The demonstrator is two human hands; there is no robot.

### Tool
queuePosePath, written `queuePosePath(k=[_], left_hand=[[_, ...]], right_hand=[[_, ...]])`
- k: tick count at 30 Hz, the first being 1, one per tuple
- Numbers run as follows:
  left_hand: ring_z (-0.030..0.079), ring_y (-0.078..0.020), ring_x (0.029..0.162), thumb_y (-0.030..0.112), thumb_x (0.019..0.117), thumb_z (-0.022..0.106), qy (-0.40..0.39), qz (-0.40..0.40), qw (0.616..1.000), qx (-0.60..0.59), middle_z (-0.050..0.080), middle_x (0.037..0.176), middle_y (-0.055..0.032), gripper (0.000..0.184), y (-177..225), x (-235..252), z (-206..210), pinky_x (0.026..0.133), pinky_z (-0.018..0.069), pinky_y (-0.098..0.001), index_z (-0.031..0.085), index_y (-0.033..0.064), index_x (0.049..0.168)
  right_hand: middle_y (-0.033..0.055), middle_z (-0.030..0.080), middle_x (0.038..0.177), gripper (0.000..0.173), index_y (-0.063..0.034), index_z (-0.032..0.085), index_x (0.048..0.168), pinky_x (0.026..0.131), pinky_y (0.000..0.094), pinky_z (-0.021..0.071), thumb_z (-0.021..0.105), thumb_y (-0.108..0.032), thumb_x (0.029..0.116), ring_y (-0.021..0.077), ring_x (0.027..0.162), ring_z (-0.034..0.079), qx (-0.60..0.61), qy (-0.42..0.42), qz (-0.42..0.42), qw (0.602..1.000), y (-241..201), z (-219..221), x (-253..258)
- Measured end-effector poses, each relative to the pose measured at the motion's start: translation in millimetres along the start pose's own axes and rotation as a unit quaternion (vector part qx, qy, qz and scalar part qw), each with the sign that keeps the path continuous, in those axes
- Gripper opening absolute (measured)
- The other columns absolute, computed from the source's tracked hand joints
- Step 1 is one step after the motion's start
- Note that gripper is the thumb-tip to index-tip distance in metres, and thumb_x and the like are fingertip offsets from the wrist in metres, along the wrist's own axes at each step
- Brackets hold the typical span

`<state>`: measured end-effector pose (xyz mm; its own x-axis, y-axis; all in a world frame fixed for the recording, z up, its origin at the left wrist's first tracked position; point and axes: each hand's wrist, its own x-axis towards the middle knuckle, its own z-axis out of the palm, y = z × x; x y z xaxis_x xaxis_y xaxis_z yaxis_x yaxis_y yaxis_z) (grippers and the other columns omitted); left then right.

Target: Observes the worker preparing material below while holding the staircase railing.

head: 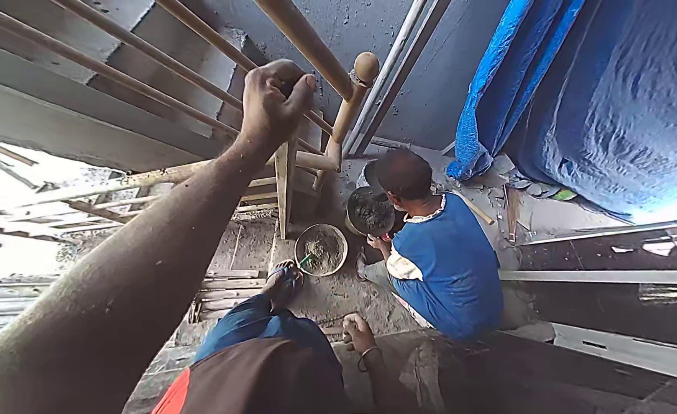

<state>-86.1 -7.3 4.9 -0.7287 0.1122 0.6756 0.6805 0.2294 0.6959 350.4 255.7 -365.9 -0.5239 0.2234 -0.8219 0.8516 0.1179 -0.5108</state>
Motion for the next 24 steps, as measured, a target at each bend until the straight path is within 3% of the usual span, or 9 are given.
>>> queuePosePath(k=[6,10,16,24], left_hand=[[0.063,-0.0027,0.067,0.026,0.1033,0.053,-0.008,0.028,1.0,-0.006,0.068,0.077,0.0021,0.027,8,-1,21,0.063,0.0538,-0.0243,0.068,0.0086,0.089],[0.064,-0.0025,0.067,0.029,0.1035,0.053,-0.01,0.022,1.0,-0.003,0.068,0.078,0.0031,0.028,2,2,20,0.064,0.0545,-0.0254,0.069,0.0098,0.091],[0.065,-0.0019,0.068,0.03,0.1034,0.052,-0.001,0.01,1.0,-0.011,0.069,0.077,0.0044,0.028,0,1,14,0.065,0.0558,-0.0254,0.069,0.0104,0.092],[0.065,-0.0038,0.067,0.034,0.1034,0.053,0.001,0.012,1.0,-0.002,0.068,0.076,0.0033,0.031,-2,1,11,0.064,0.0543,-0.0283,0.068,0.0114,0.089]], right_hand=[[0.0146,0.069,0.098,0.032,-0.006,0.06,0.131,0.065,0.0415,0.0582,0.054,-0.027,0.1071,0.0241,0.074,0.068,0.029,0.036,0.0,0.999,7,1,12],[0.017,0.069,0.105,0.033,-0.0076,0.059,0.132,0.07,0.047,0.0596,0.054,-0.027,0.1069,0.0285,0.081,0.07,0.015,0.032,0.049,0.998,25,3,13],[0.0197,0.068,0.112,0.04,-0.0077,0.051,0.143,0.073,0.048,0.0589,0.05,-0.029,0.1088,0.0309,0.084,0.07,0.0,0.02,0.113,0.993,50,13,9],[0.0205,0.068,0.113,0.042,-0.0084,0.047,0.147,0.073,0.048,0.0586,0.05,-0.026,0.1085,0.031,0.084,0.07,0.036,0.025,0.118,0.992,48,19,11]])
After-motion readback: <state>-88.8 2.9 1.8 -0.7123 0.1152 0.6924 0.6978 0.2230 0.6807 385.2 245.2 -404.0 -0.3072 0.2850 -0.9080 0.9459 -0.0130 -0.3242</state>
